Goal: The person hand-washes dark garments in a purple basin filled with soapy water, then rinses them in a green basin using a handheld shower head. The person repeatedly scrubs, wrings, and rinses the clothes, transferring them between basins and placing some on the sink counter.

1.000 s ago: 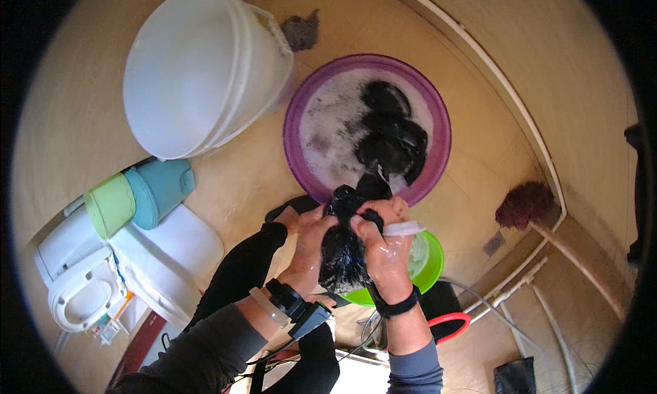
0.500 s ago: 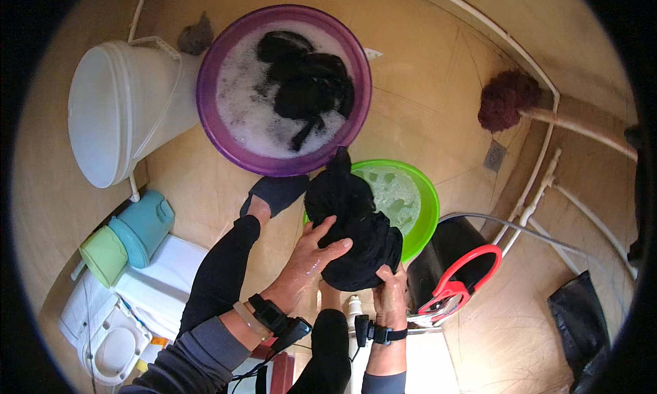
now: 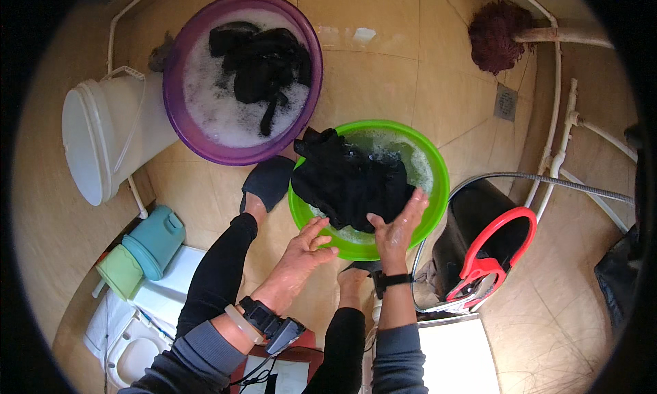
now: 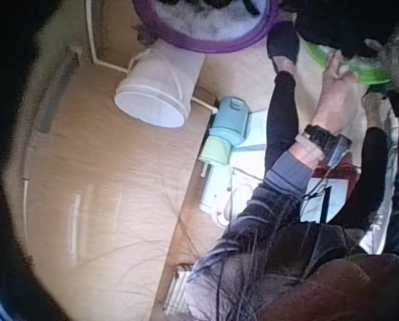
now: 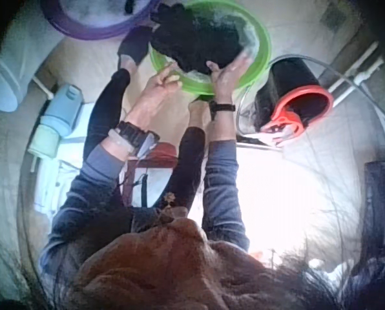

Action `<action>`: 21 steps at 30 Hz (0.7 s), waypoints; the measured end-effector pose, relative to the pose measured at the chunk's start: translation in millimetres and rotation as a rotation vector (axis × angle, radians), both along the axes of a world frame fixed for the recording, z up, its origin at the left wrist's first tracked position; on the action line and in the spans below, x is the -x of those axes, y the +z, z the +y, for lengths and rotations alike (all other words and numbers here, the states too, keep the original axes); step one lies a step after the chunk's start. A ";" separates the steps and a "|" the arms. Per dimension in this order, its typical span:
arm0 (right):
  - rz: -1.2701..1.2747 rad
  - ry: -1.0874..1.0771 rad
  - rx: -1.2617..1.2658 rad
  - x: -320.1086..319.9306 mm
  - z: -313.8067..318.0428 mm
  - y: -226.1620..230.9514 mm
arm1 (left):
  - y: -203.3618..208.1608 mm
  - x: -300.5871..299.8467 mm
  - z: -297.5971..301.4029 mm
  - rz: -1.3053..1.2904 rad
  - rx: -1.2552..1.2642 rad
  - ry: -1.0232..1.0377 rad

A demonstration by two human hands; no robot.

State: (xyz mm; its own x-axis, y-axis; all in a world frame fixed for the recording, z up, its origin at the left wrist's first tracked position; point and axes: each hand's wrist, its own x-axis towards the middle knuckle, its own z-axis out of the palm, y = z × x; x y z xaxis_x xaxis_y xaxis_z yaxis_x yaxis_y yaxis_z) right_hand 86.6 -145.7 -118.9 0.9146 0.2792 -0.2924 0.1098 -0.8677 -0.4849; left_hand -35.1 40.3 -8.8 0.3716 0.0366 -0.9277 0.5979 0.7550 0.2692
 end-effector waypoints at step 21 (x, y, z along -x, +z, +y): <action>0.607 -0.296 -0.321 -30.2 3.9 10.5 | 9.1 -31.8 5.6 0.251 -0.019 -0.067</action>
